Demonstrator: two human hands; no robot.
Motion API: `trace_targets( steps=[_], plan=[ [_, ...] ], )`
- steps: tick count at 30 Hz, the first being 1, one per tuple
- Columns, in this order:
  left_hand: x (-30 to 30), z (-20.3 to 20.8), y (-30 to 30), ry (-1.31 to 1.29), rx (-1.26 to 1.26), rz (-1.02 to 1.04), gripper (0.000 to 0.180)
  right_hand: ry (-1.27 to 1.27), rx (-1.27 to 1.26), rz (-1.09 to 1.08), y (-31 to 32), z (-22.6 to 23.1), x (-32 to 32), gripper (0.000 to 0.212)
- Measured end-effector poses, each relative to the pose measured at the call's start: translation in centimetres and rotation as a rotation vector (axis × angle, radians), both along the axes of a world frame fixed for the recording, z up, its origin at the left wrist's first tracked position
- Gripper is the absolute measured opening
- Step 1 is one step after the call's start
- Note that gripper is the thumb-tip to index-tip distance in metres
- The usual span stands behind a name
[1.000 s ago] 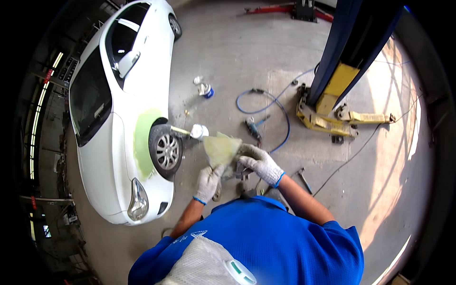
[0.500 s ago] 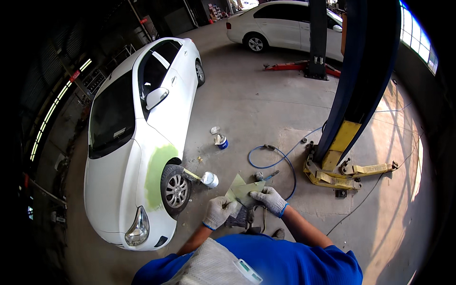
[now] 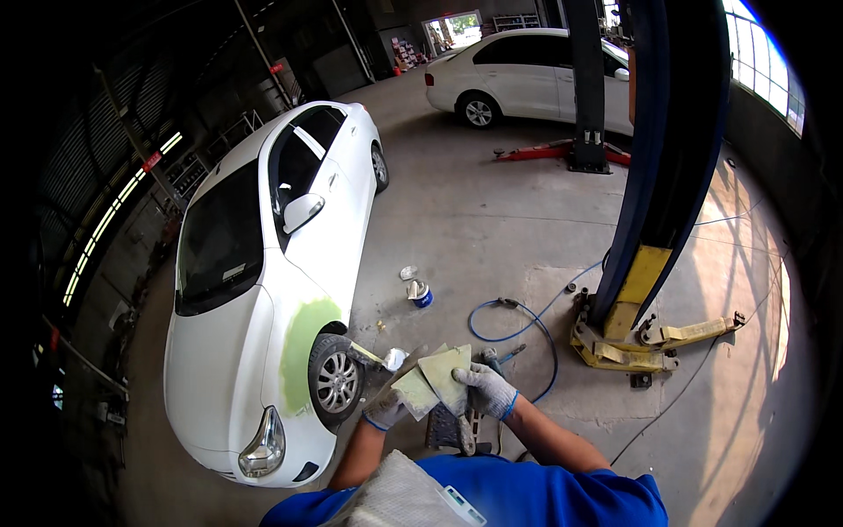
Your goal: The person sands a green primer patch on the front fender of a white car using a sanding block and sandpaper. They switch between different sandpaper sheets and a sanding sponge, working around the wheel arch and along the fender edge.
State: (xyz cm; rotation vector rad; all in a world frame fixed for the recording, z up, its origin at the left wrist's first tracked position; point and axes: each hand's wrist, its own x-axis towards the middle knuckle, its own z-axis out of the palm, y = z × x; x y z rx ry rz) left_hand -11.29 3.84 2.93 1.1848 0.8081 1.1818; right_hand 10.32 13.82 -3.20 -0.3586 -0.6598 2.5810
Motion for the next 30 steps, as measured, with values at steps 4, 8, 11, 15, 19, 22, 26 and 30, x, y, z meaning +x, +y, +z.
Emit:
trace_targets(
  steps=[4,8,11,15,19,22,26,30],
  plan=[
    [0.6,0.1,1.7,-0.225,-0.101,-0.046,0.127,0.125,-0.062,0.05,-0.4,-0.3,-2.1,0.059],
    [0.3,1.4,3.3,-0.375,-0.058,-0.134,0.136,0.16,-0.04,0.015,0.2,0.0,-3.4,0.059],
    [0.8,2.2,5.3,-0.275,-0.046,-0.157,0.139,0.156,-0.015,-0.045,0.7,0.5,-3.7,0.057],
    [1.5,2.5,5.8,-0.279,0.021,-0.108,0.137,0.047,0.06,-0.066,1.5,1.4,-1.9,0.052],
    [0.0,2.2,4.6,-0.394,0.021,-0.011,0.135,-0.417,0.509,-0.258,1.4,3.8,1.8,0.031],
    [0.9,0.2,4.0,-0.193,-0.08,-0.031,0.139,-0.437,0.811,-0.465,-0.8,6.0,0.7,0.026],
    [3.0,-0.8,3.9,-0.325,-0.121,-0.013,0.139,-0.437,1.119,-0.464,-2.4,7.9,-0.2,0.025],
    [3.5,-2.9,3.2,-0.313,-0.093,0.044,0.124,-0.536,1.093,-0.448,0.9,5.5,-0.2,0.025]
  ],
)
